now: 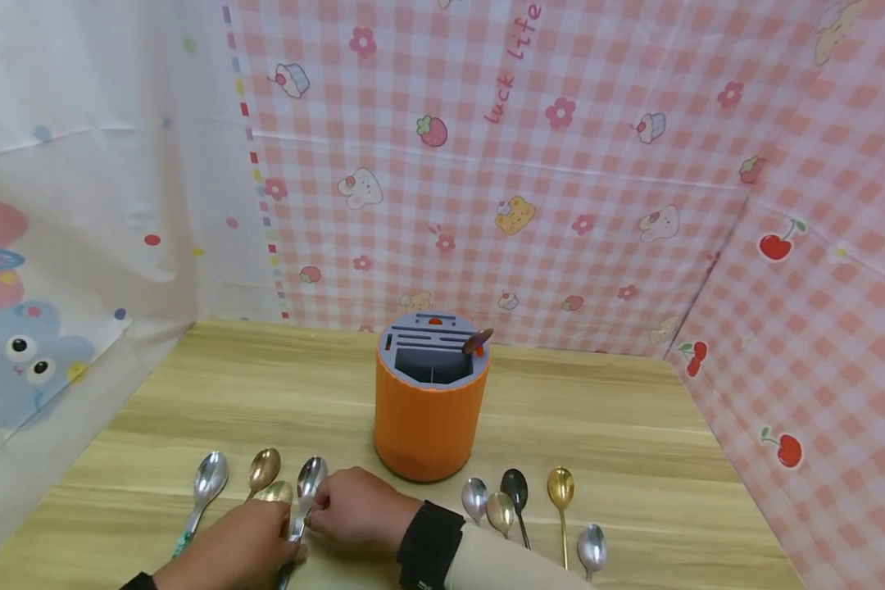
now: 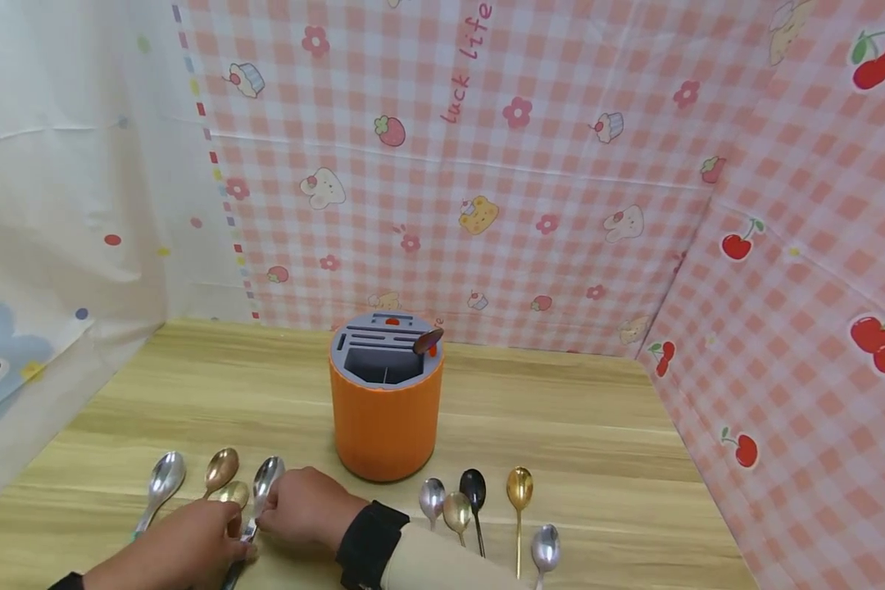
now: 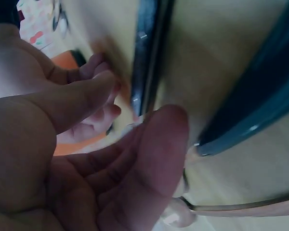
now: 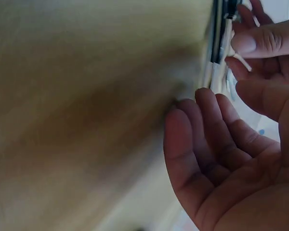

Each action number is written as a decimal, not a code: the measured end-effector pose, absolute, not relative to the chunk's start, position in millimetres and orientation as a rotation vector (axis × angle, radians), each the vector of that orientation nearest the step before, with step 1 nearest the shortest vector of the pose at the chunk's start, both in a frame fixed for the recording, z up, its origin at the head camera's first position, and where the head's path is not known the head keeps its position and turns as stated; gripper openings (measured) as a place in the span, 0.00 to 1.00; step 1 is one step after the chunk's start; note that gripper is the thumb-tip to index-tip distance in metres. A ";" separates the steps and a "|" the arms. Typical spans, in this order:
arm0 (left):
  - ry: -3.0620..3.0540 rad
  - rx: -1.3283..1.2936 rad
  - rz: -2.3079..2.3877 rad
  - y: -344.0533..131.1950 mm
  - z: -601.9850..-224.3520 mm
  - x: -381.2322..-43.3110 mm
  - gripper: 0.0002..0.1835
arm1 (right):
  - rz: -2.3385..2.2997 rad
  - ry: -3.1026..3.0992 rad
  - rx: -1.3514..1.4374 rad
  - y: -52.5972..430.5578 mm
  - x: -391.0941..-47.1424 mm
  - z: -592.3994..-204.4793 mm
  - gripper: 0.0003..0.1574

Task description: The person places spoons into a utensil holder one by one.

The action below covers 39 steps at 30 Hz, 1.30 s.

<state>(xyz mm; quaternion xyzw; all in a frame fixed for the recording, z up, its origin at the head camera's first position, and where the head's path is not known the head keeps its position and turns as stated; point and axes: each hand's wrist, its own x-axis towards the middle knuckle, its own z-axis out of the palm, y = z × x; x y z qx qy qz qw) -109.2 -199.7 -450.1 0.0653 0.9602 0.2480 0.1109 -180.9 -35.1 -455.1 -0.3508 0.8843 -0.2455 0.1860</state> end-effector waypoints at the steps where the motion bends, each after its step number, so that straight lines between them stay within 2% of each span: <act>1: 2.804 0.187 0.732 -200.2 -451.3 -107.2 0.16 | -0.691 2.500 -0.968 -36.5 -180.3 -456.5 0.18; 6: 2.731 0.159 0.780 -199.7 -457.0 -102.5 0.17 | -0.700 2.521 -0.879 -42.6 -178.5 -461.9 0.27; 13: 2.632 0.163 0.867 -198.2 -467.1 -102.9 0.15 | -0.773 2.501 -0.750 -48.6 -181.1 -469.8 0.30; 21: 2.658 0.197 0.946 -201.7 -469.8 -108.4 0.14 | -1.111 2.248 -0.567 -39.6 -180.3 -469.3 0.19; 31: 2.711 0.231 1.063 -196.6 -440.7 -112.9 0.12 | -1.536 2.020 -0.299 -36.5 -183.5 -444.4 0.10; 34: 2.738 0.242 1.131 -192.9 -425.5 -117.6 0.11 | -1.654 1.974 -0.316 -33.4 -183.9 -426.2 0.07; 39: 2.840 0.288 1.169 -184.4 -389.5 -127.4 0.09 | -1.734 2.043 -0.524 -20.2 -187.8 -383.2 0.06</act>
